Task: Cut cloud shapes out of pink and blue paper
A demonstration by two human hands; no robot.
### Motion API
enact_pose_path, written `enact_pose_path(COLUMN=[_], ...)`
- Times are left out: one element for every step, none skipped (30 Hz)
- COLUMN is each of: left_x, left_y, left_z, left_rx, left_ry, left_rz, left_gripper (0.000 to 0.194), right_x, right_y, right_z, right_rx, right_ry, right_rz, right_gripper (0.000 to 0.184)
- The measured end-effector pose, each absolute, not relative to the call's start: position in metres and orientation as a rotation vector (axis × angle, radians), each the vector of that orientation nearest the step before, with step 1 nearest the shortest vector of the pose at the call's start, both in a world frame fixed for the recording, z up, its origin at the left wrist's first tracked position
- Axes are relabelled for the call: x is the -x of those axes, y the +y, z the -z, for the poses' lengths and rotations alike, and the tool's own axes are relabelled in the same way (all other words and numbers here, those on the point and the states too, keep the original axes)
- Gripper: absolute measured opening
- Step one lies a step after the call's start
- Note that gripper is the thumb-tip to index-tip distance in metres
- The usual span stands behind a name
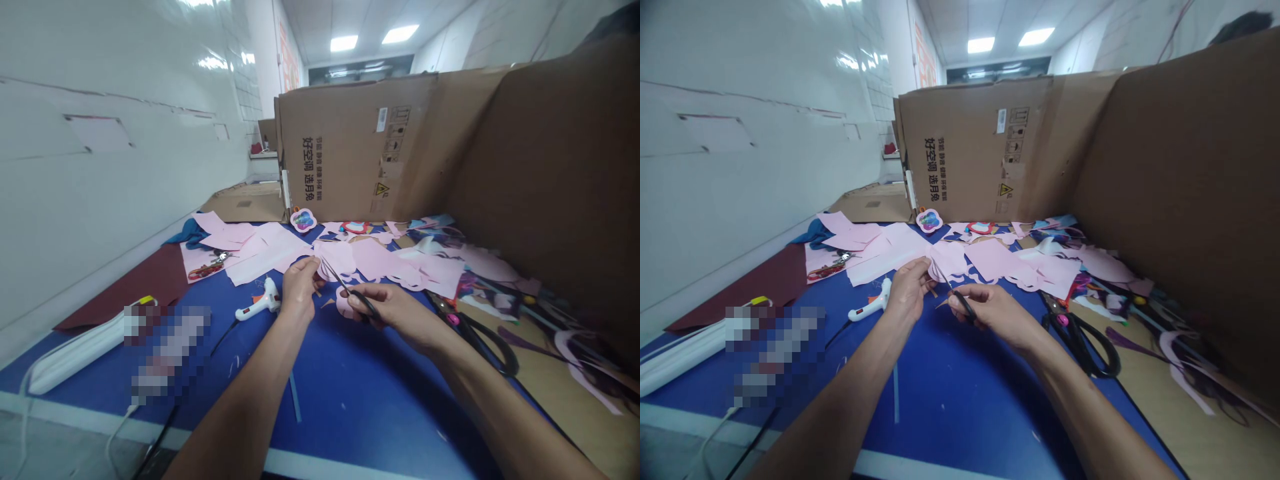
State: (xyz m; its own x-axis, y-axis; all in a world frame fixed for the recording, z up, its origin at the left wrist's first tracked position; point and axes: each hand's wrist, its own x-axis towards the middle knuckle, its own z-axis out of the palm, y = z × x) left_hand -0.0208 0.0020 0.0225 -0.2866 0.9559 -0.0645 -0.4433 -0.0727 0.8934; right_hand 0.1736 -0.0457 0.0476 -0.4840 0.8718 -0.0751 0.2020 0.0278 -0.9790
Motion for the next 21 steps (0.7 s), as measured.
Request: enact_pose_path(left_x=[0.021, 0.021, 0.021, 0.021, 0.021, 0.020, 0.020, 0.020, 0.020, 0.020, 0.020, 0.020, 0.020, 0.020, 0.021, 0.021, 0.021, 0.022, 0.023, 0.023, 0.024], left_y=[0.002, 0.001, 0.001, 0.000, 0.000, -0.001, -0.001, -0.001, -0.001, -0.001, -0.001, -0.001, 0.000, 0.001, 0.001, 0.002, 0.002, 0.003, 0.003, 0.003, 0.004], left_z=[-0.023, -0.023, -0.023, -0.024, -0.024, -0.024, -0.025, -0.025, -0.025, -0.025, -0.025, -0.025, -0.025, -0.024, -0.024, -0.024, -0.024, -0.024, -0.024, -0.024, -0.024], left_rx=[-0.704, -0.709, -0.715, -0.720, -0.729, -0.738, -0.746, -0.755, -0.761, -0.767, -0.774, -0.782, -0.791, -0.799, -0.806, -0.813, -0.821, -0.829, -0.838, -0.848, -0.857], left_ry=[1.049, 1.045, 1.040, 1.036, 1.032, 1.029, 1.030, 1.031, 1.033, 1.038, 1.045, 1.053, 1.061, 1.070, 1.079, 1.087, 1.095, 1.101, 1.105, 1.107, 1.107], left_rz=[-1.610, -1.608, -1.606, -1.603, -1.599, -1.597, -1.594, -1.593, -1.592, -1.592, -1.592, -1.590, -1.584, -1.576, -1.566, -1.557, -1.549, -1.543, -1.538, -1.534, -1.529], left_gripper=[0.036, 0.036, 0.036, 0.035, 0.035, 0.034, 0.034, 0.033, 0.032, 0.032, 0.032, 0.032, 0.032, 0.032, 0.032, 0.032, 0.032, 0.032, 0.032, 0.031, 0.031], right_x=[-0.173, -0.173, -0.173, -0.173, -0.172, -0.173, -0.173, -0.173, -0.173, -0.174, -0.174, -0.175, -0.175, -0.175, -0.175, -0.175, -0.175, -0.175, -0.174, -0.174, -0.174], right_y=[-0.046, -0.045, -0.045, -0.045, -0.044, -0.044, -0.044, -0.044, -0.044, -0.044, -0.044, -0.044, -0.045, -0.045, -0.045, -0.045, -0.044, -0.043, -0.041, -0.040, -0.039], right_z=[-0.048, -0.048, -0.047, -0.047, -0.047, -0.047, -0.046, -0.046, -0.046, -0.046, -0.046, -0.046, -0.046, -0.046, -0.046, -0.045, -0.044, -0.043, -0.041, -0.039, -0.037], right_rx=[1.088, 1.083, 1.081, 1.083, 1.086, 1.088, 1.087, 1.082, 1.077, 1.076, 1.079, 1.084, 1.086, 1.084, 1.077, 1.066, 1.056, 1.046, 1.041, 1.039, 1.044], right_ry=[-1.731, -1.730, -1.727, -1.725, -1.722, -1.720, -1.719, -1.721, -1.724, -1.725, -1.721, -1.715, -1.710, -1.706, -1.708, -1.714, -1.718, -1.717, -1.714, -1.710, -1.706], right_rz=[-1.495, -1.495, -1.494, -1.492, -1.490, -1.488, -1.485, -1.483, -1.481, -1.480, -1.480, -1.480, -1.479, -1.477, -1.473, -1.469, -1.464, -1.456, -1.447, -1.437, -1.426], right_gripper=[0.051, 0.051, 0.051, 0.051, 0.051, 0.051, 0.051, 0.051, 0.050, 0.050, 0.049, 0.049, 0.049, 0.049, 0.050, 0.049, 0.048, 0.047, 0.045, 0.044, 0.044])
